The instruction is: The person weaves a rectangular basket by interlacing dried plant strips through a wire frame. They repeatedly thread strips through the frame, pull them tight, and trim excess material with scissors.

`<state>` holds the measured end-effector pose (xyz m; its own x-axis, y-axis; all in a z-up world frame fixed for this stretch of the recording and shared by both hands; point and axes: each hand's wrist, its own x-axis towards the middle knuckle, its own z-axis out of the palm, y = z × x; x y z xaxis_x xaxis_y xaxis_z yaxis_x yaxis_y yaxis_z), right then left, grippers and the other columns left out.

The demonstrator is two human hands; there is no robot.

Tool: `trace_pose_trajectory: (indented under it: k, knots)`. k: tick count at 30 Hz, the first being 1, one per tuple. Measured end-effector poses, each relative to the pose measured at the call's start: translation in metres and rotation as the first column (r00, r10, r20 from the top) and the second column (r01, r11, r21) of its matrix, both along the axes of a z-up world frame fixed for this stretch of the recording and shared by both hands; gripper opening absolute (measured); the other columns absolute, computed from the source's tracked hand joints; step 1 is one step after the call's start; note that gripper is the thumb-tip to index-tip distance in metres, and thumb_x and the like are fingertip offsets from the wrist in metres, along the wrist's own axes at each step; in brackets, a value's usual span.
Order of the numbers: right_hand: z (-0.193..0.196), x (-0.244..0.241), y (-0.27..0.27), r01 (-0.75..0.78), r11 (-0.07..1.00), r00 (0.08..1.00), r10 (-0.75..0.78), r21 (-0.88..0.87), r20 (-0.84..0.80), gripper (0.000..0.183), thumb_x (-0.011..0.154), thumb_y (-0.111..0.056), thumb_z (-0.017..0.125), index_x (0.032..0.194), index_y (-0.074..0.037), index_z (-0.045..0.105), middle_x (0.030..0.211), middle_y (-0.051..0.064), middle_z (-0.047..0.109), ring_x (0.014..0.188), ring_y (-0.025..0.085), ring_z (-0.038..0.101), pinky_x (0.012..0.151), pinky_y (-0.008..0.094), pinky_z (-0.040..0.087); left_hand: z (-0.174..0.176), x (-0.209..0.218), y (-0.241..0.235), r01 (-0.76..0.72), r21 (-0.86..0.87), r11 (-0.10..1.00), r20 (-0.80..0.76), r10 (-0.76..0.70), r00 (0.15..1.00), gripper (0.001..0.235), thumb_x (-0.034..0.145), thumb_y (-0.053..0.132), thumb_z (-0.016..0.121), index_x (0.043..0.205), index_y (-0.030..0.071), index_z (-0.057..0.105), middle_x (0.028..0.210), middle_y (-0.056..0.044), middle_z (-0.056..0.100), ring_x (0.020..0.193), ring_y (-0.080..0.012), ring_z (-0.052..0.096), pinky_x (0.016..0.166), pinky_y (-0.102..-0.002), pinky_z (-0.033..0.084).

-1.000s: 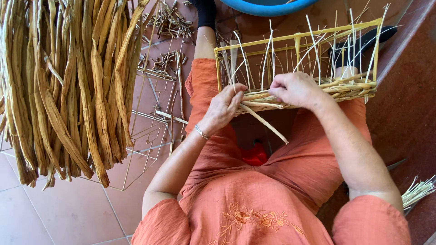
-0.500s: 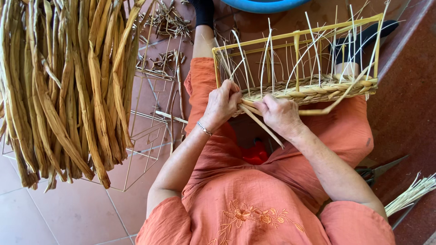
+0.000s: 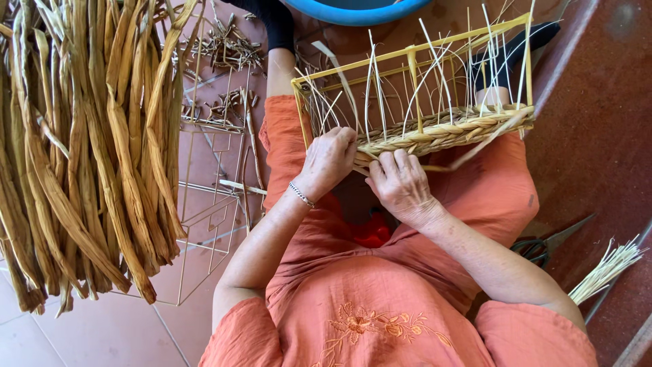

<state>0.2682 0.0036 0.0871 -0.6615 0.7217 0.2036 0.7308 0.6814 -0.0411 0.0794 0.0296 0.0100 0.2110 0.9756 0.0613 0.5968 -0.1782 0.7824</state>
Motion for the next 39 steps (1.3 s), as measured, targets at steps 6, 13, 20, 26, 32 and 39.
trace_pose_trajectory:
  k: [6,13,20,26,32,39]
  knots:
    - [-0.010,0.004,-0.008,-0.039,0.999,0.997,0.041,0.025,-0.064,0.029,0.082,-0.017,0.075,0.104,-0.001,0.068,0.094,0.010,0.055,0.083,0.024,0.055,0.068,0.036,0.048,0.013,-0.020,0.000,0.081,0.071,0.994,0.251,-0.096,0.963,0.016,0.095,0.004,0.064,0.110,0.003,0.070,0.100,-0.018,0.070,0.091,-0.0351,0.071,0.078,-0.040,0.059]
    - [-0.016,-0.001,0.001,-0.002,0.995,1.000,0.003,0.099,-0.012,0.013,0.089,-0.010,0.072,0.095,-0.004,0.062,0.086,0.008,0.049,0.079,0.023,0.053,0.066,0.037,0.047,0.003,-0.036,0.013,0.163,-0.173,0.971,0.309,-0.103,0.945,0.027,0.096,0.005,0.063,0.123,0.004,0.069,0.099,-0.013,0.076,0.087,-0.0262,0.076,0.078,-0.034,0.060]
    - [-0.007,-0.006,-0.001,0.038,0.932,0.965,-0.128,-0.360,-0.228,0.020,0.080,-0.007,0.074,0.094,-0.002,0.060,0.084,0.012,0.060,0.080,0.029,0.061,0.070,0.042,0.052,-0.005,-0.034,0.004,0.184,-0.176,0.967,0.380,-0.106,0.919,0.035,0.097,0.003,0.061,0.132,0.004,0.064,0.106,-0.012,0.075,0.093,-0.0242,0.076,0.081,-0.033,0.060]
    - [0.012,-0.002,0.034,-0.041,0.961,0.967,-0.031,-0.274,-0.253,0.013,0.086,-0.003,0.078,0.096,-0.005,0.070,0.088,0.011,0.070,0.079,0.025,0.068,0.069,0.037,0.057,0.007,-0.039,0.006,0.293,-0.300,0.908,0.388,-0.164,0.907,0.057,0.081,0.002,0.061,0.137,0.006,0.060,0.110,-0.011,0.074,0.081,-0.0251,0.071,0.076,-0.033,0.058]
    - [0.011,-0.018,0.062,-0.091,0.975,0.993,0.104,-0.202,0.053,0.006,0.094,-0.014,0.080,0.096,-0.010,0.076,0.083,0.008,0.075,0.074,0.020,0.072,0.064,0.033,0.055,0.020,-0.026,0.002,0.283,-0.243,0.928,0.192,-0.240,0.952,0.030,0.086,0.024,0.081,0.092,0.001,0.062,0.089,-0.015,0.062,0.081,-0.0304,0.065,0.073,-0.039,0.053]
    - [0.006,0.010,0.112,0.241,0.370,0.940,-0.320,-0.897,0.121,0.015,0.088,-0.030,0.075,0.093,-0.018,0.081,0.075,0.000,0.080,0.070,0.015,0.075,0.072,0.035,0.059,0.021,0.006,-0.011,0.061,0.056,0.997,-0.014,-0.060,0.998,0.020,0.092,0.012,0.068,0.108,0.005,0.059,0.097,-0.014,0.059,0.094,-0.0354,0.061,0.083,-0.045,0.051]
